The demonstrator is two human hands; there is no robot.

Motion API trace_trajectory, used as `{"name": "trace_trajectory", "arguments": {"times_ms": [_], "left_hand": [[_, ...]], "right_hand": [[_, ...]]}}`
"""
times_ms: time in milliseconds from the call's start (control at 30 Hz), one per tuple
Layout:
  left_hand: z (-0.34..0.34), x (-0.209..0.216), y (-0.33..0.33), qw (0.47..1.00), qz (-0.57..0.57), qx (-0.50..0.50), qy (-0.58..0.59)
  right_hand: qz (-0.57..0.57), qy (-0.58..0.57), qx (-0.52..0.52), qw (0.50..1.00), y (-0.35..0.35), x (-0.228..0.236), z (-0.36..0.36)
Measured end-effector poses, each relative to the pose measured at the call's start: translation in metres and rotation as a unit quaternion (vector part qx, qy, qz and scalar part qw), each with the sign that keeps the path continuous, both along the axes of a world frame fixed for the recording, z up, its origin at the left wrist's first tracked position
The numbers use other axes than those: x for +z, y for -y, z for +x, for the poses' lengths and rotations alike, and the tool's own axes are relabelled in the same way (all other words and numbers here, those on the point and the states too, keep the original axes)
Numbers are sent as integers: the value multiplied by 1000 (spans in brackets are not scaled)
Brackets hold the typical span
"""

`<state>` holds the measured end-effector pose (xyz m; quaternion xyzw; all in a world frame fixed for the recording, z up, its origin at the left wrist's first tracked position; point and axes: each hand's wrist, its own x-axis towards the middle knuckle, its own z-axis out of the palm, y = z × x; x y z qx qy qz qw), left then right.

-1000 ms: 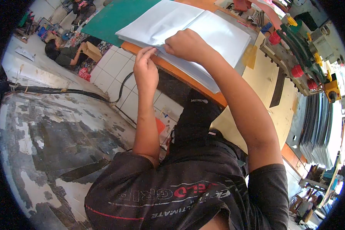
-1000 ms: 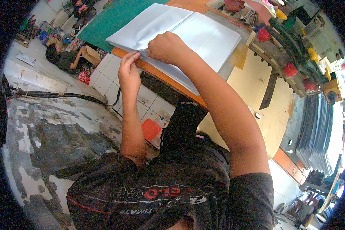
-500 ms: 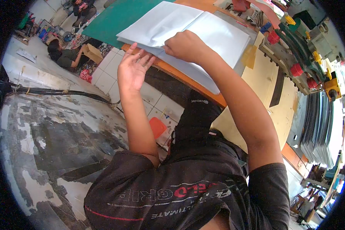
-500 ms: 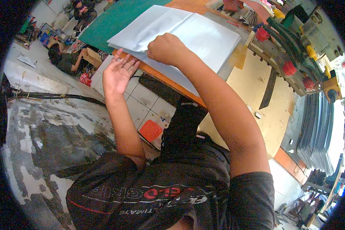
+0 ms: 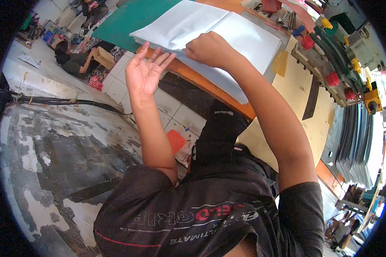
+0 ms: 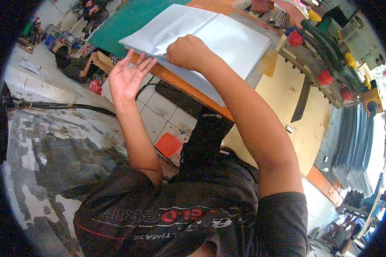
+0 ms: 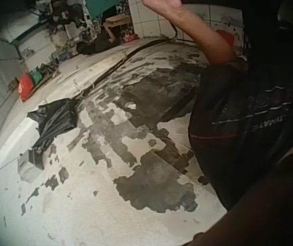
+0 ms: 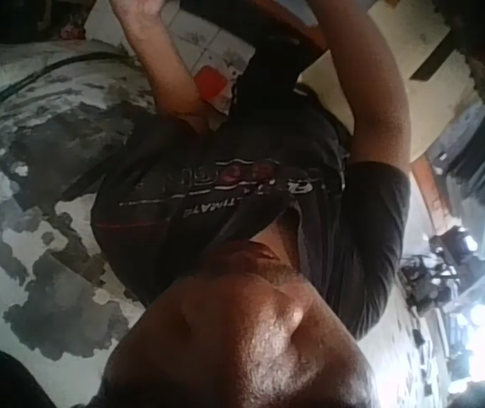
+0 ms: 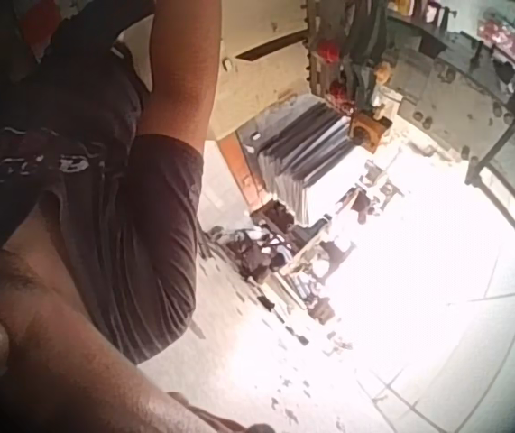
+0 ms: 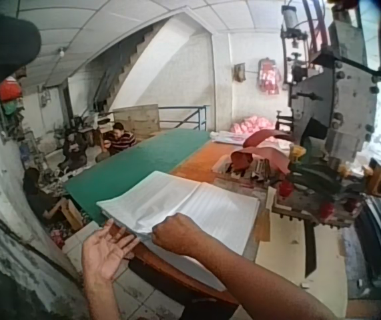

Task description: The person takes a sheet of white plastic from a stack on a workbench and folds it in half by hand.

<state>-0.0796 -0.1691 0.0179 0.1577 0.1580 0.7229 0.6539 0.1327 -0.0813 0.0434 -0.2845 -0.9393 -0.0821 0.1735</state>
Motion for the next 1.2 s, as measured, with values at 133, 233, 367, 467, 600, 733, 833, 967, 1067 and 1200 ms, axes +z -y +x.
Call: {"name": "trace_trajectory", "arguments": {"times_ms": [133, 233, 367, 467, 600, 733, 833, 967, 1067, 1200], "left_hand": [[4, 4, 1, 1000, -4, 7, -1], [10, 11, 4, 1000, -15, 14, -3], [27, 21, 13, 994, -27, 66, -80], [50, 31, 24, 948, 7, 185, -260], [62, 36, 7, 799, 145, 293, -504], [57, 16, -26, 661, 181, 212, -697], [55, -12, -38, 560, 143, 151, -802], [28, -54, -51, 385, 183, 168, -889], [52, -62, -57, 380, 173, 140, -898], [38, -67, -64, 373, 216, 149, -890]], "right_hand": [[3, 22, -12, 1000, 0, 1, 0], [-6, 11, -11, 1000, 1, 1, 1], [-2, 4, -18, 1000, 4, 0, -1], [-52, 13, -42, 998, 14, 5, 2], [-104, 25, -71, 992, 27, 9, 7], [-225, -2, -108, 968, 50, 11, 18], [-118, -93, -15, 989, 76, 12, 54], [-67, -130, -41, 988, 152, 62, 113], [-18, -215, -105, 971, 211, 86, 194], [92, -220, -312, 920, 271, 109, 311]]}}
